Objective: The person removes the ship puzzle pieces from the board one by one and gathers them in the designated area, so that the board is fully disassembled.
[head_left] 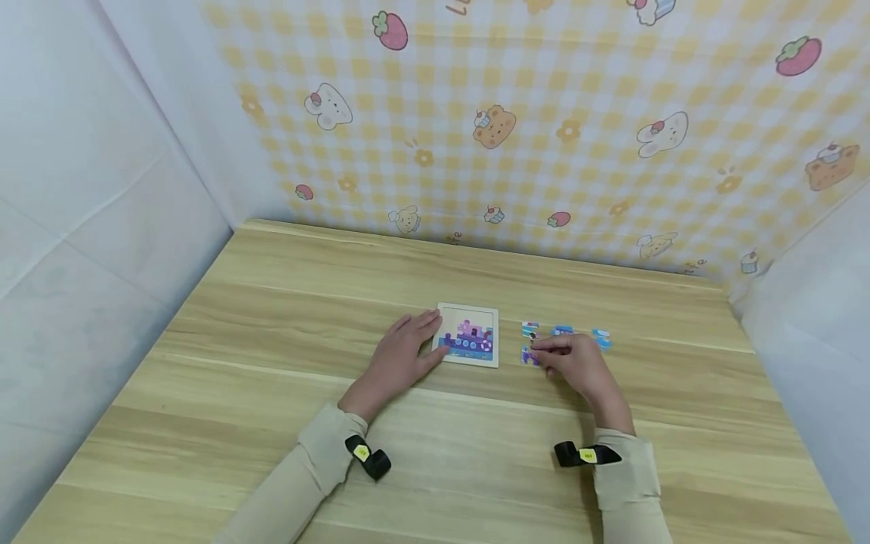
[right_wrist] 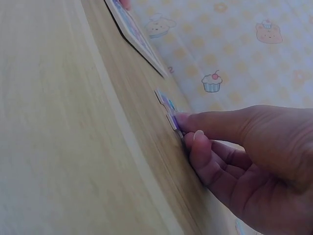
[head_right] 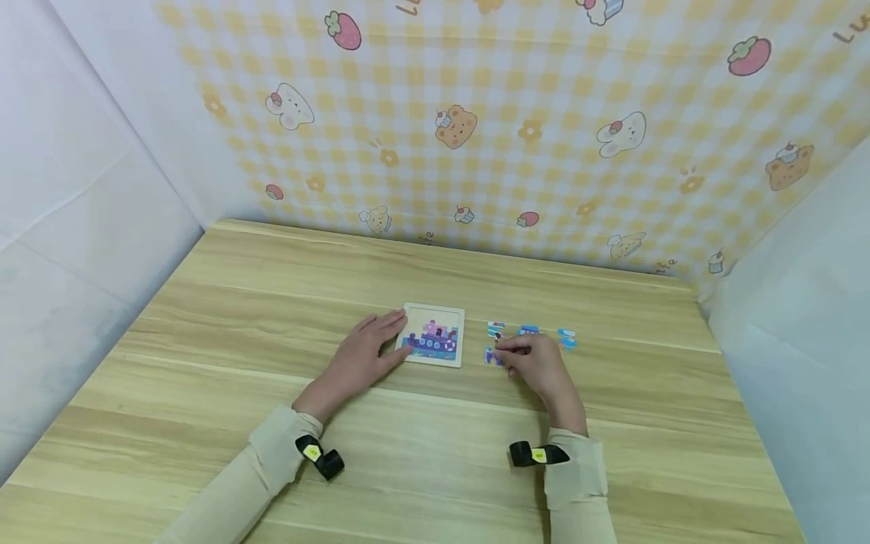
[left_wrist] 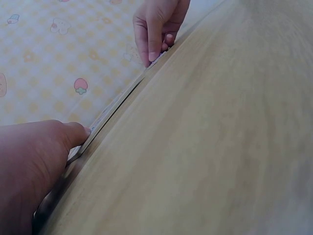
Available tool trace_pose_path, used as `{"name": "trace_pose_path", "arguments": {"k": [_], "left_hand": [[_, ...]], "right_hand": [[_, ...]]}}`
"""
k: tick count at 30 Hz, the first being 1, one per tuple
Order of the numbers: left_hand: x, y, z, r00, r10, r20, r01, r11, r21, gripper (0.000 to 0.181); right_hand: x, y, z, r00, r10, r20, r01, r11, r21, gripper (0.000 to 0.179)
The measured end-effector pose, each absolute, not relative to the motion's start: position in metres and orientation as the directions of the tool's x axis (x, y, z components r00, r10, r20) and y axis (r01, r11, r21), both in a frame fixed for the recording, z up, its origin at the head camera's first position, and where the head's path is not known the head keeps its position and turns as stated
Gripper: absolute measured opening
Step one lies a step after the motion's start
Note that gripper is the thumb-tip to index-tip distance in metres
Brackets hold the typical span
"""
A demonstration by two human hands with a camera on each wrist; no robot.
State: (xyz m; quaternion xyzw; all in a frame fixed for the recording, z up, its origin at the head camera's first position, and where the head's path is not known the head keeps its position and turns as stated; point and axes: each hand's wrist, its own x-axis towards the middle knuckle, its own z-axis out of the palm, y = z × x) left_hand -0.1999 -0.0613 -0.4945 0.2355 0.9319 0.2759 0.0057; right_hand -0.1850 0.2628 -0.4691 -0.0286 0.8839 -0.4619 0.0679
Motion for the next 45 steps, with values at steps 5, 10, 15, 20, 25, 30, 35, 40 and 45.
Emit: {"name": "trace_pose_path", "arguments": {"k": [5,10,15,20,25,30,35,40,45], "left_hand": [[-0.199,-0.061,-0.494,-0.89,0.439,0.122,0.435,0.738,0.516,0.065],[-0.198,-0.061,-0.494,-0.891,0.438,0.119,0.432,0.738,0.518,0.066],[-0.196,-0.061,-0.492,-0.891,0.436,0.123,0.431,0.734,0.525,0.065],[-0.196,-0.062,-0.492,-0.887,0.447,0.114,0.436,0.733,0.523,0.066],[-0.198,-0.064,-0.49,-0.882,0.458,0.113,0.445,0.729,0.52,0.065],[-0.197,-0.063,-0.492,-0.885,0.452,0.114,0.44,0.73,0.523,0.065],[-0.194,-0.062,-0.499,-0.884,0.453,0.116,0.444,0.735,0.512,0.065],[-0.193,-0.06,-0.5,-0.874,0.473,0.112,0.459,0.728,0.509,0.064],[-0.198,-0.063,-0.495,-0.879,0.456,0.141,0.463,0.745,0.479,0.063]], "right_hand": [[-0.184,0.263,-0.468,-0.99,-0.115,-0.084,0.0,0.585,-0.811,0.017],[-0.183,0.262,-0.467,-0.989,-0.116,-0.089,0.004,0.589,-0.808,0.016],[-0.181,0.262,-0.465,-0.989,-0.133,-0.073,-0.021,0.594,-0.804,0.017],[-0.177,0.261,-0.455,-0.99,-0.12,0.073,-0.133,0.627,-0.767,0.018],[-0.176,0.249,-0.439,-0.979,-0.115,0.168,-0.202,0.622,-0.757,0.019],[-0.188,0.216,-0.434,-0.983,-0.176,0.054,-0.149,0.588,-0.795,0.027],[-0.205,0.177,-0.45,-0.974,-0.216,-0.073,-0.074,0.6,-0.796,0.039],[-0.213,0.155,-0.463,-0.966,-0.214,-0.144,-0.036,0.664,-0.746,0.045],[-0.22,0.146,-0.46,-0.97,-0.206,-0.127,-0.045,0.669,-0.742,0.036]]}}
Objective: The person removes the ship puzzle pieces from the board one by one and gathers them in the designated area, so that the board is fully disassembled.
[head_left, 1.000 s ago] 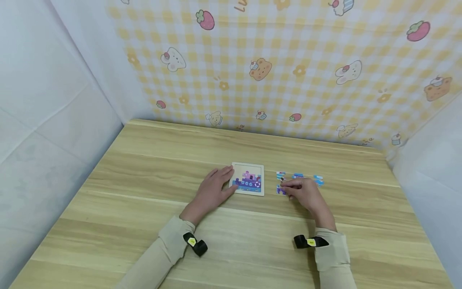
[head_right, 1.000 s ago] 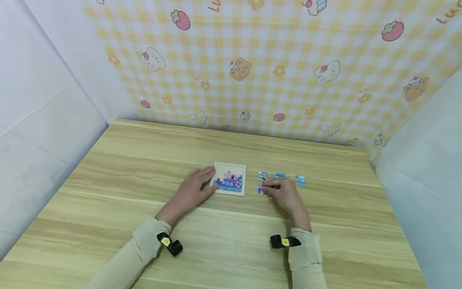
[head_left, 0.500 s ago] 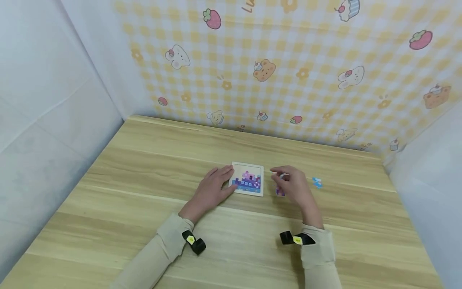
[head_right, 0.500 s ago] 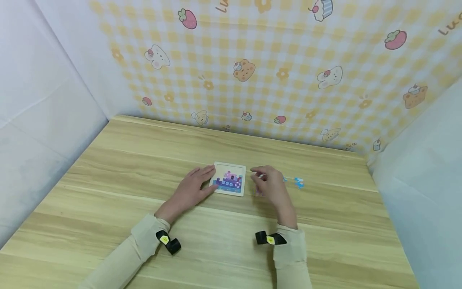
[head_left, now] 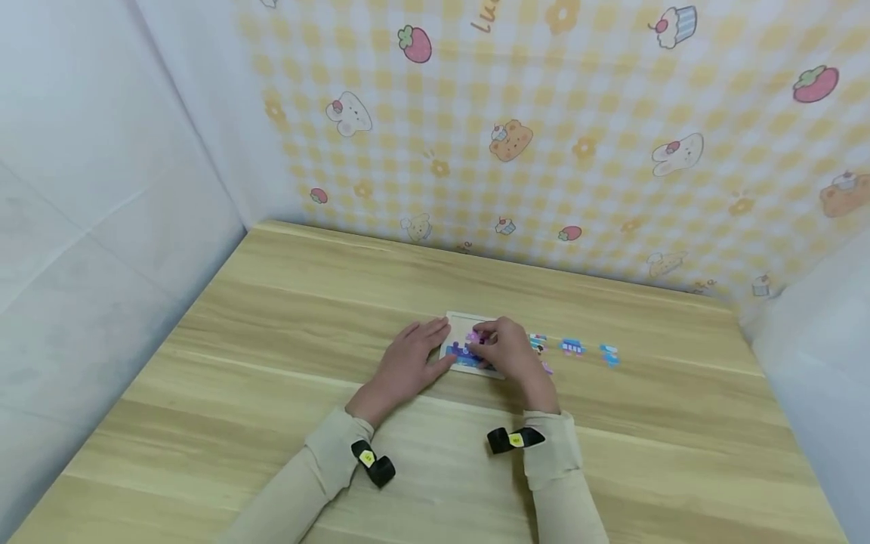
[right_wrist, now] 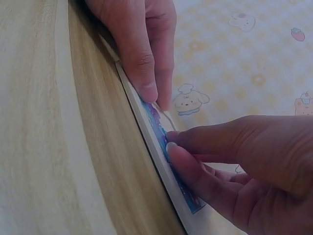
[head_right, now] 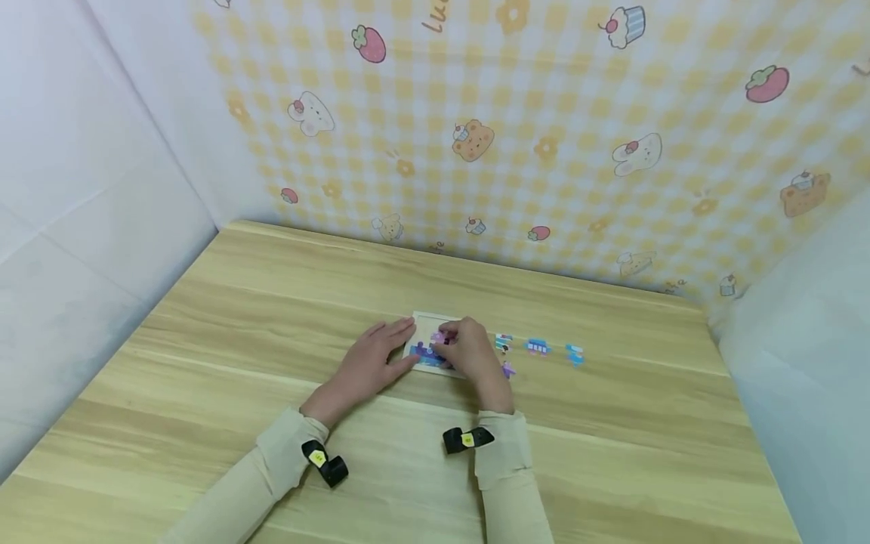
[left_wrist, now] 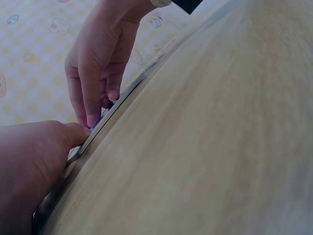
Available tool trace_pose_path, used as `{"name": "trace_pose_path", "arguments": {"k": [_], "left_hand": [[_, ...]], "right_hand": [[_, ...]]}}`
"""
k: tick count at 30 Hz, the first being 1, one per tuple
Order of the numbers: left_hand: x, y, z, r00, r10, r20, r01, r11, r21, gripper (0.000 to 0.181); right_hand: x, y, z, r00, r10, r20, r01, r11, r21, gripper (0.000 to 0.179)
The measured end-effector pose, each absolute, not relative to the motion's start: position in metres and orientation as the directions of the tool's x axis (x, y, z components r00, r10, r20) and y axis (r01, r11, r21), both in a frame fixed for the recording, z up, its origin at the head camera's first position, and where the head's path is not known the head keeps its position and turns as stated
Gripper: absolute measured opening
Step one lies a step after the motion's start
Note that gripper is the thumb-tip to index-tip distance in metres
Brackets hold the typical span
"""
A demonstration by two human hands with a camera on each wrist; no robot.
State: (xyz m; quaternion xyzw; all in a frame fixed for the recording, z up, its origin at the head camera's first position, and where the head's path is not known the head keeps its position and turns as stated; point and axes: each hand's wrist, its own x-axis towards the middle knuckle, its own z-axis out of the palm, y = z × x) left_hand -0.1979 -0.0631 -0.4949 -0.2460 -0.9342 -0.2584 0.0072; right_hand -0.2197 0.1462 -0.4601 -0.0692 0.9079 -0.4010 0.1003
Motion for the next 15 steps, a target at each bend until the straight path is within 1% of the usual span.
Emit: {"name": "trace_pose_path", "arguments": {"k": [6,10,15], "left_hand": [[-0.1991,-0.0637,-0.4907,-0.88,0.456,0.134,0.459,0.744,0.486,0.063],[-0.1993,-0.0632,-0.4901,-0.884,0.454,0.114,0.448,0.75,0.487,0.064],[-0.1996,-0.0624,-0.4921,-0.884,0.451,0.122,0.449,0.75,0.486,0.064]], "right_hand": [[-0.221,0.1474,-0.4578,-0.969,-0.213,-0.128,-0.043,0.652,-0.757,0.033],[-0.2212,0.1485,-0.459,-0.97,-0.214,-0.115,-0.052,0.644,-0.763,0.034],[-0.2203,0.1493,-0.4587,-0.971,-0.219,-0.093,-0.066,0.622,-0.78,0.032]]}}
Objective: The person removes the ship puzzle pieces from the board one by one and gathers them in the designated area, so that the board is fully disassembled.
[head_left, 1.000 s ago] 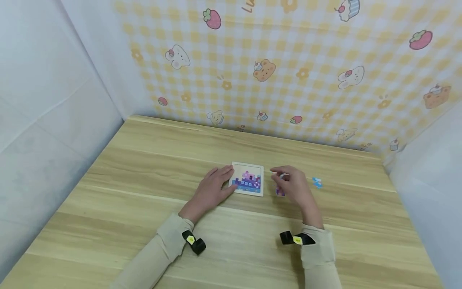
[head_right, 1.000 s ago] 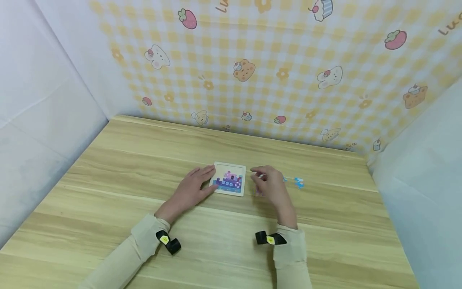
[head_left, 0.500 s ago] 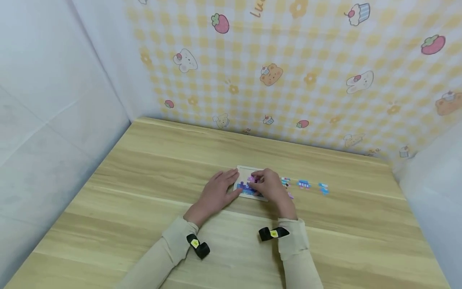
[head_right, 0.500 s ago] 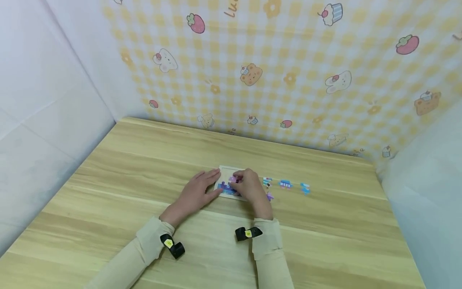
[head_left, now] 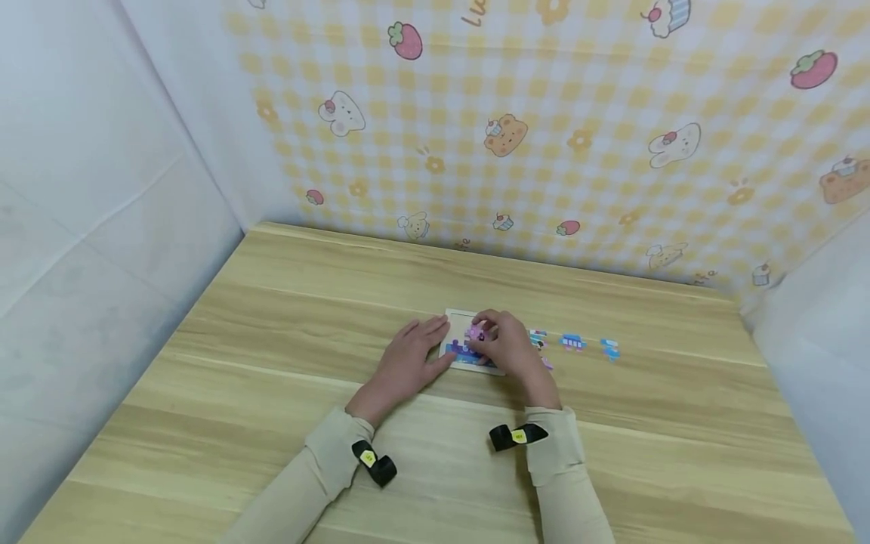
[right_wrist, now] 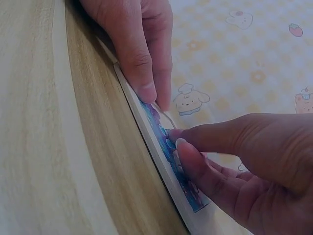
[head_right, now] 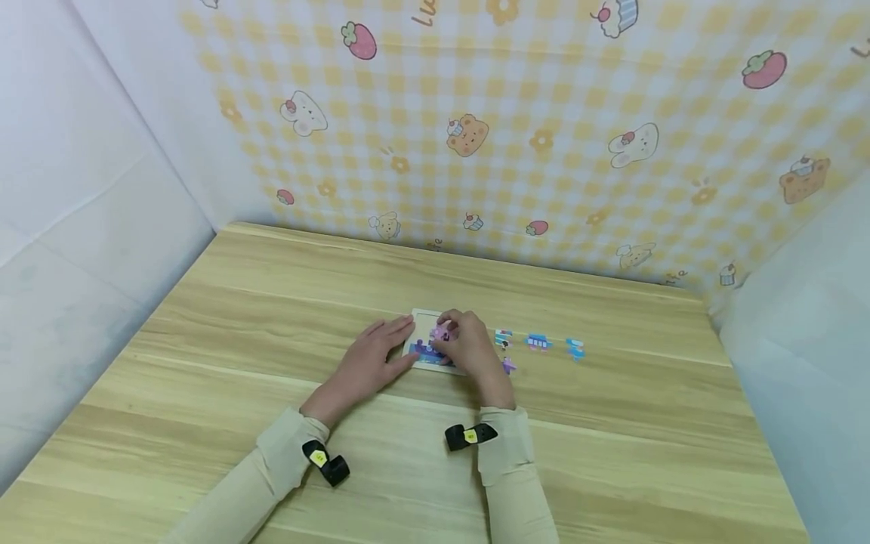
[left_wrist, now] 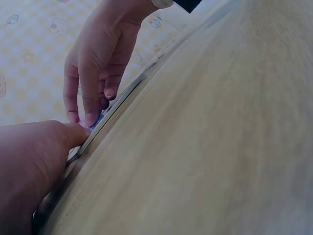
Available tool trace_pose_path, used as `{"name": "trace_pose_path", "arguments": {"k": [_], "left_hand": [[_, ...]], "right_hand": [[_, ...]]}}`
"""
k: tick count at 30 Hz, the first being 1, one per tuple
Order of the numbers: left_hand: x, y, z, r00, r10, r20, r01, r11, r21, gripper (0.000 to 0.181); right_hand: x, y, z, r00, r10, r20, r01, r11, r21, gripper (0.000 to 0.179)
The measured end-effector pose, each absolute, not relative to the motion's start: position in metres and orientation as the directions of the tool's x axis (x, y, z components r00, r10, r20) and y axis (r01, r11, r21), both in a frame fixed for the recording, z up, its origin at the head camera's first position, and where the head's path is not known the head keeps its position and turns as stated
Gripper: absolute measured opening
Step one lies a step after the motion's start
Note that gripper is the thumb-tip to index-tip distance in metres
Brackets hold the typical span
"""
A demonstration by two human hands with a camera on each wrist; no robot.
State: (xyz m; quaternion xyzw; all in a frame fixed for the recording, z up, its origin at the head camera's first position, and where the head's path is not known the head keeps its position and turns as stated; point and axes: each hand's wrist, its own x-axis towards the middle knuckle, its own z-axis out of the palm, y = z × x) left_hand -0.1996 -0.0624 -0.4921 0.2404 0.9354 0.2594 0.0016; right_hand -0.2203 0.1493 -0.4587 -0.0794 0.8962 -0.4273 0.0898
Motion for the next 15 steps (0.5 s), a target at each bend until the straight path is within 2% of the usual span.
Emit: {"name": "trace_pose_path", "arguments": {"k": [6,11,15], "left_hand": [[-0.2,-0.06,-0.494,-0.881,0.454,0.133,0.455,0.738,0.498,0.065],[-0.198,-0.062,-0.497,-0.887,0.439,0.142,0.447,0.738,0.506,0.065],[-0.2,-0.062,-0.496,-0.883,0.447,0.14,0.452,0.734,0.508,0.065]], "right_hand": [[-0.218,0.154,-0.455,-0.977,-0.214,-0.019,-0.105,0.55,-0.828,0.026],[-0.208,0.174,-0.446,-0.994,-0.098,0.045,-0.084,0.45,-0.889,0.025],[-0.193,0.222,-0.439,-0.996,0.007,0.087,-0.075,0.436,-0.897,0.03]]}}
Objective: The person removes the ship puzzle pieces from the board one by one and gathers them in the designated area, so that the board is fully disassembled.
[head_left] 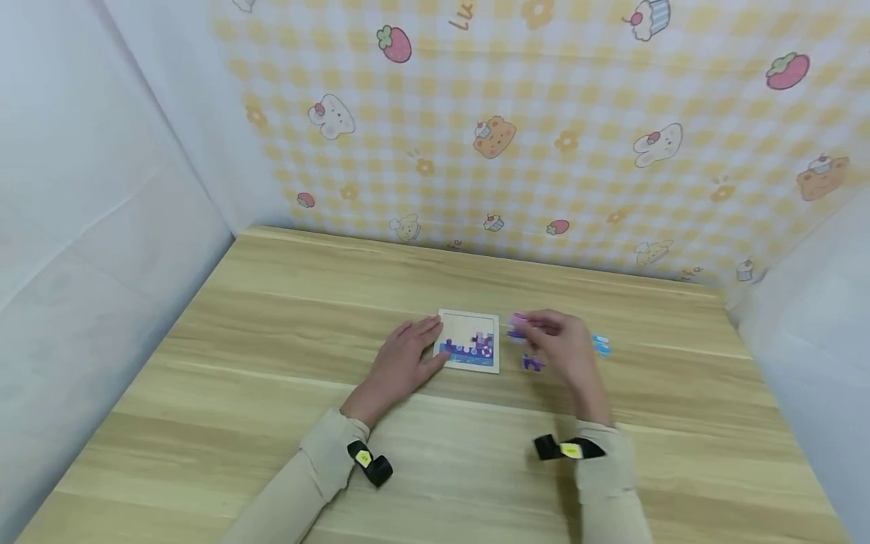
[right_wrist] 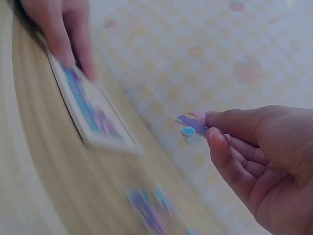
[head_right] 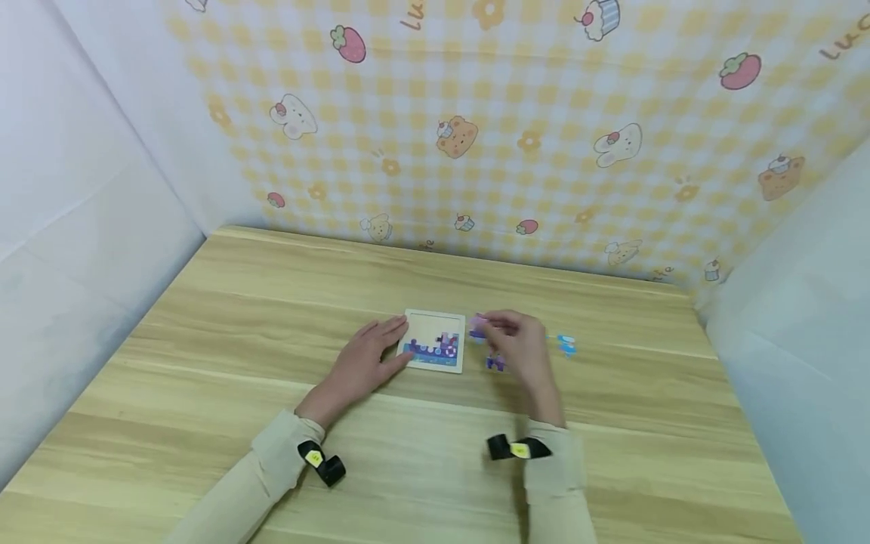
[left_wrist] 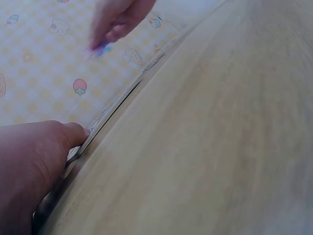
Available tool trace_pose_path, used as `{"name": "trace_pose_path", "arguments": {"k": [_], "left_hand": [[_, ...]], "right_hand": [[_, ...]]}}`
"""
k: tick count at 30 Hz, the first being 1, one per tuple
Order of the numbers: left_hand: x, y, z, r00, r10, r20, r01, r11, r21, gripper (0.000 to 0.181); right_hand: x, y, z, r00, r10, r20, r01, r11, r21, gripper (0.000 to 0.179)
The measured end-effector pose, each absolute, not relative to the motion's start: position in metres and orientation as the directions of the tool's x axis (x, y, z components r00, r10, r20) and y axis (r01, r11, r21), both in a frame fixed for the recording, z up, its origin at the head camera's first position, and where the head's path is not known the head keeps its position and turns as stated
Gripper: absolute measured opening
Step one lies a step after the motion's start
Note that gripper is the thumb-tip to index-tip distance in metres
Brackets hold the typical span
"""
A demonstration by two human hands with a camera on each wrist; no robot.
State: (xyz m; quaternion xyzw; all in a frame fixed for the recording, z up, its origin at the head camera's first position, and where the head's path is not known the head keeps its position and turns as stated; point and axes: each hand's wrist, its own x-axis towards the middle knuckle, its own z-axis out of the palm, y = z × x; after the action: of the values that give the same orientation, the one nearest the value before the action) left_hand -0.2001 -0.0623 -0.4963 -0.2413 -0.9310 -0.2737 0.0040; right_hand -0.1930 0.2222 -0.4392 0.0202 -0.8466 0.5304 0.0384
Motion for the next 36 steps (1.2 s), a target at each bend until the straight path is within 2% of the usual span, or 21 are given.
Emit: {"name": "trace_pose_path", "arguments": {"k": [5,10,17,36], "left_hand": [[-0.202,-0.066,-0.493,-0.884,0.442,0.154,0.454,0.733,0.506,0.065],[-0.199,-0.071,-0.491,-0.894,0.421,0.154,0.436,0.74,0.512,0.064],[-0.2,-0.068,-0.492,-0.89,0.437,0.132,0.436,0.729,0.528,0.066],[-0.204,-0.062,-0.499,-0.884,0.453,0.115,0.443,0.735,0.514,0.066]], "right_hand": [[-0.172,0.283,-0.449,-0.997,0.083,-0.002,0.043,0.498,-0.866,0.032],[-0.167,0.306,-0.464,-0.991,0.028,-0.132,0.125,0.552,-0.824,0.03],[-0.172,0.306,-0.473,-0.998,0.035,-0.059,0.067,0.646,-0.76,0.022],[-0.17,0.309,-0.477,-0.996,0.077,-0.036,0.078,0.654,-0.753,0.022]]}}
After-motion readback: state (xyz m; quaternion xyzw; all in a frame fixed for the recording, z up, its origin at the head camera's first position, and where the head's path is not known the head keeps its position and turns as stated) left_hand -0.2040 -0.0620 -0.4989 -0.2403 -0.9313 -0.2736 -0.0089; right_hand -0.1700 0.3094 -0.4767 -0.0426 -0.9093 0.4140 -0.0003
